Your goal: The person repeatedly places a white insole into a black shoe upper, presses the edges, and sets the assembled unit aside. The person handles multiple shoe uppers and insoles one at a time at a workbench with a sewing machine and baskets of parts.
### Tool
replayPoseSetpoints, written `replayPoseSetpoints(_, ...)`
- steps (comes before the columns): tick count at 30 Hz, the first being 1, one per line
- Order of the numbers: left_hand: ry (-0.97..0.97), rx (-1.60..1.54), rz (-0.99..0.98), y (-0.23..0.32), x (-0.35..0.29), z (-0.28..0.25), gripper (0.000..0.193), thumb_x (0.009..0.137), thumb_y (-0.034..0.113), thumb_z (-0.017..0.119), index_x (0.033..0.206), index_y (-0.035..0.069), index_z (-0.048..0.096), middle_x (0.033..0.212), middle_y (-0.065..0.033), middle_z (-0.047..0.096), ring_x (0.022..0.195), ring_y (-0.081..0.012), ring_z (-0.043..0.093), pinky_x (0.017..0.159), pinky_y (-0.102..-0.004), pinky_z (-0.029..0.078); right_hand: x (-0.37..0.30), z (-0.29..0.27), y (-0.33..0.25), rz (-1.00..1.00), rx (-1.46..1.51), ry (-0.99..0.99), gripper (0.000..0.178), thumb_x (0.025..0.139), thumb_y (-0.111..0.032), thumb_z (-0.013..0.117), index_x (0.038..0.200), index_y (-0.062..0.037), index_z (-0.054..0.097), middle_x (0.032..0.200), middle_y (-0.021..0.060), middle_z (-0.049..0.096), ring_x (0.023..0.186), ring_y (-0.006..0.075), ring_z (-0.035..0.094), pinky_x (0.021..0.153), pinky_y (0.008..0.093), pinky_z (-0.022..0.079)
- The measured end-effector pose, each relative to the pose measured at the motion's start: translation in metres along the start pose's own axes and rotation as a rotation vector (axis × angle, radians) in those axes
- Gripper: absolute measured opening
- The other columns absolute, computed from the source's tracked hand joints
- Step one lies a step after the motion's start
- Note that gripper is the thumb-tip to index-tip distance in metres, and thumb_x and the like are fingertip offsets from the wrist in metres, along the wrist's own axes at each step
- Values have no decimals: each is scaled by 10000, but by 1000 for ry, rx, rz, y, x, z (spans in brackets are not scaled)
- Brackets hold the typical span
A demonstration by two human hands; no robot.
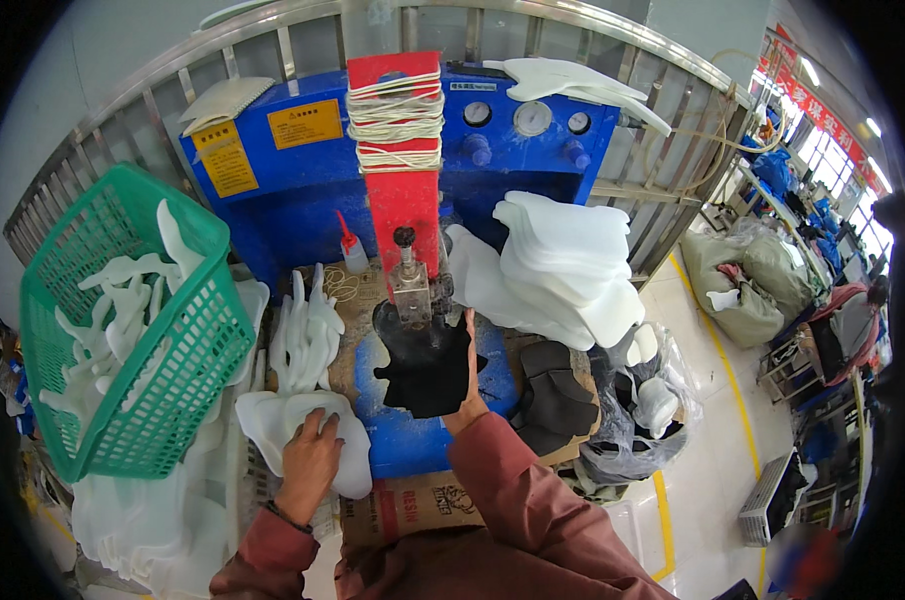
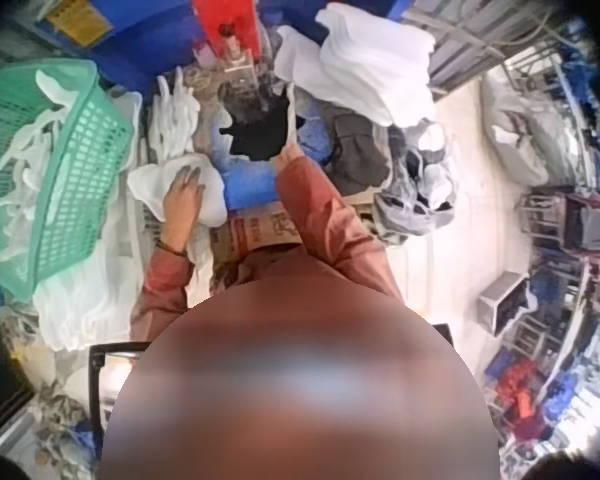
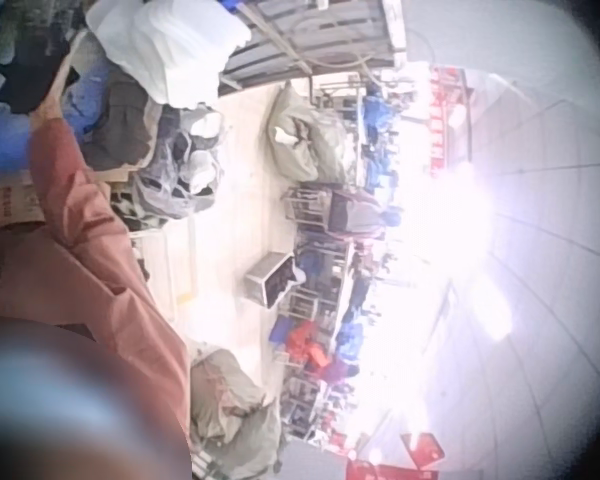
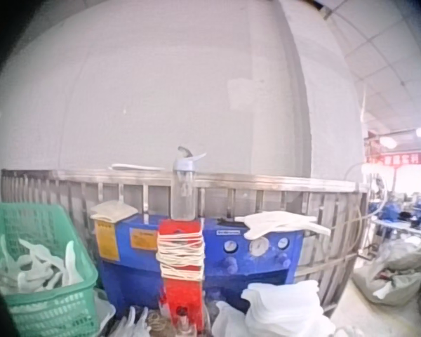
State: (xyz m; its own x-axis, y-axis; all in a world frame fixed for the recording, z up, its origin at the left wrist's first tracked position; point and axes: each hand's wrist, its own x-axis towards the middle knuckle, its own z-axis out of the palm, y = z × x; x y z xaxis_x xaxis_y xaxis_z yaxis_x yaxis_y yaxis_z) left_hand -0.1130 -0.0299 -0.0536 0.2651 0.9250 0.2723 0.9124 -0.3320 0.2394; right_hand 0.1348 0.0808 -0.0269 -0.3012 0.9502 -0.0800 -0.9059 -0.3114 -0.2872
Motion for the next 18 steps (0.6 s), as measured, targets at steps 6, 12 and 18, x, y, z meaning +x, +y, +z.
replayPoseSetpoints(6,-57,111,43,-7,7,10,382,809,118,777,1176,38,710,1152,-131,660,953,-342,705,785,-429,602,-8,2,-4,-4,42,-13,815,990,-772,410,1511,-154,514,1457,111,603,1315,340,584,1035,733,403)
replayPoseSetpoints(12,-110,177,103,-2,15,7,307,843,125,728,1135,32,706,1045,-128,653,906,-331,700,754,-431,598,6,9,-1,-1,33,-6,769,996,-740,465,1461,-136,562,1365,118,642,1246,341,609,1069,661,433)
replayPoseSetpoints(18,-58,159,109,-8,22,14,162,844,75,667,995,30,704,996,-133,624,895,-330,676,747,-437,583,-29,6,-10,9,28,26,830,958,-806,444,1422,-135,593,1359,127,645,1226,369,607,1038,742,407)
